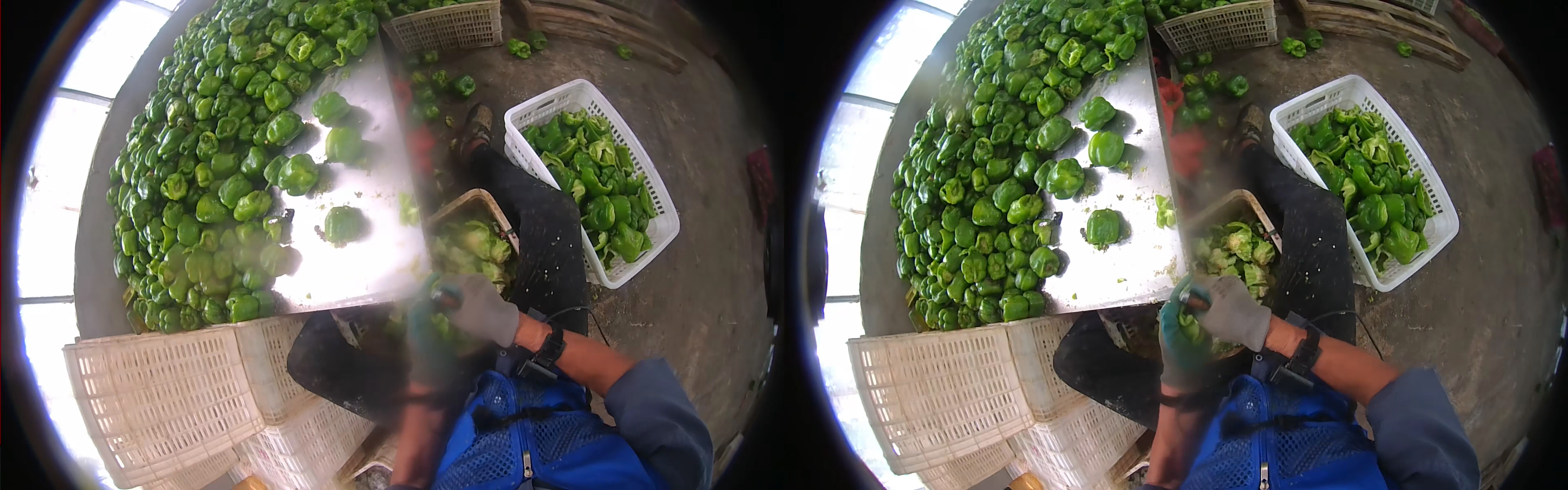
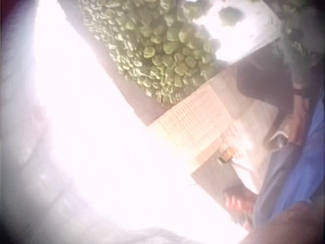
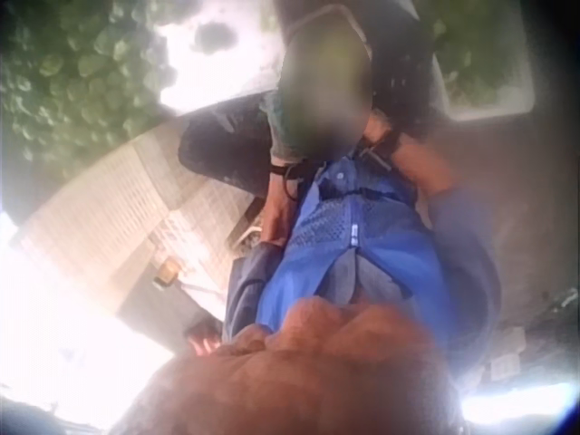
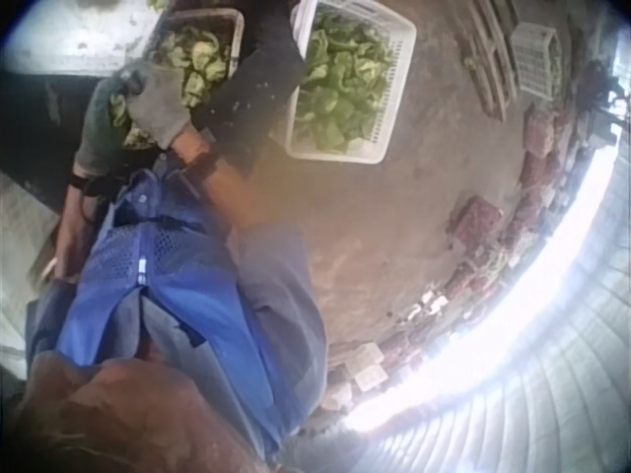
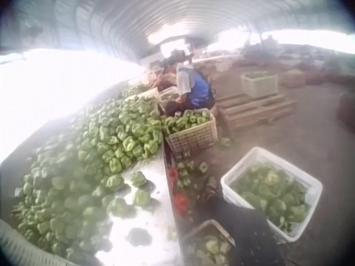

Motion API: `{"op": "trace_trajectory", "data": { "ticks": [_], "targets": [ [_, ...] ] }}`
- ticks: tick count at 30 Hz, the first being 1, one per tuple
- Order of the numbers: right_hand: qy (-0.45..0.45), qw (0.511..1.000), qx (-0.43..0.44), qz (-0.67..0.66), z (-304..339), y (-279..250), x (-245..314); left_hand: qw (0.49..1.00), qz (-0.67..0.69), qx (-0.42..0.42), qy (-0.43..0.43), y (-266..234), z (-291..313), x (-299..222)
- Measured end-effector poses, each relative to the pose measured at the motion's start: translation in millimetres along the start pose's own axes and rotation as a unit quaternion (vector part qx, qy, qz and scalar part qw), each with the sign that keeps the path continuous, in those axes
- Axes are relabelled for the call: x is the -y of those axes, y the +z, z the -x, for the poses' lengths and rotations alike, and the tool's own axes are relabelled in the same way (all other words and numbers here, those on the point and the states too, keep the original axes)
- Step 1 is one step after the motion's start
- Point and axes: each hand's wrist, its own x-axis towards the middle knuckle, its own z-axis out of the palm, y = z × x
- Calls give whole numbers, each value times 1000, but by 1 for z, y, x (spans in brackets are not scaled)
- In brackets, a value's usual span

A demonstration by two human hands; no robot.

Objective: The recorder uses a knife to clean and trim green peppers, removing the stems and cores before placing them in a basket.

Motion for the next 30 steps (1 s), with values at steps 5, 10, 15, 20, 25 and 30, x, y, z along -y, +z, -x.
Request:
{"op": "trace_trajectory", "data": {
  "ticks": [5,10,15,20,25,30],
  "targets": [
    [287,909,-97,-288,-8,-30,0,978,161,-116,-59,0,-28,-44],
    [209,966,-95,-117,-3,-37,-26,914,-308,-203,167,-56,-77,-7],
    [209,970,-102,-75,8,-32,-62,873,-487,28,30,-54,-113,26],
    [347,902,-115,-230,18,-21,-71,915,-382,-108,76,-57,-119,41],
    [415,861,-71,-285,7,-12,-68,982,128,-121,61,2,-152,0],
    [409,828,-72,-376,11,-18,-82,985,9,-6,174,42,-172,-74]
  ]
}}
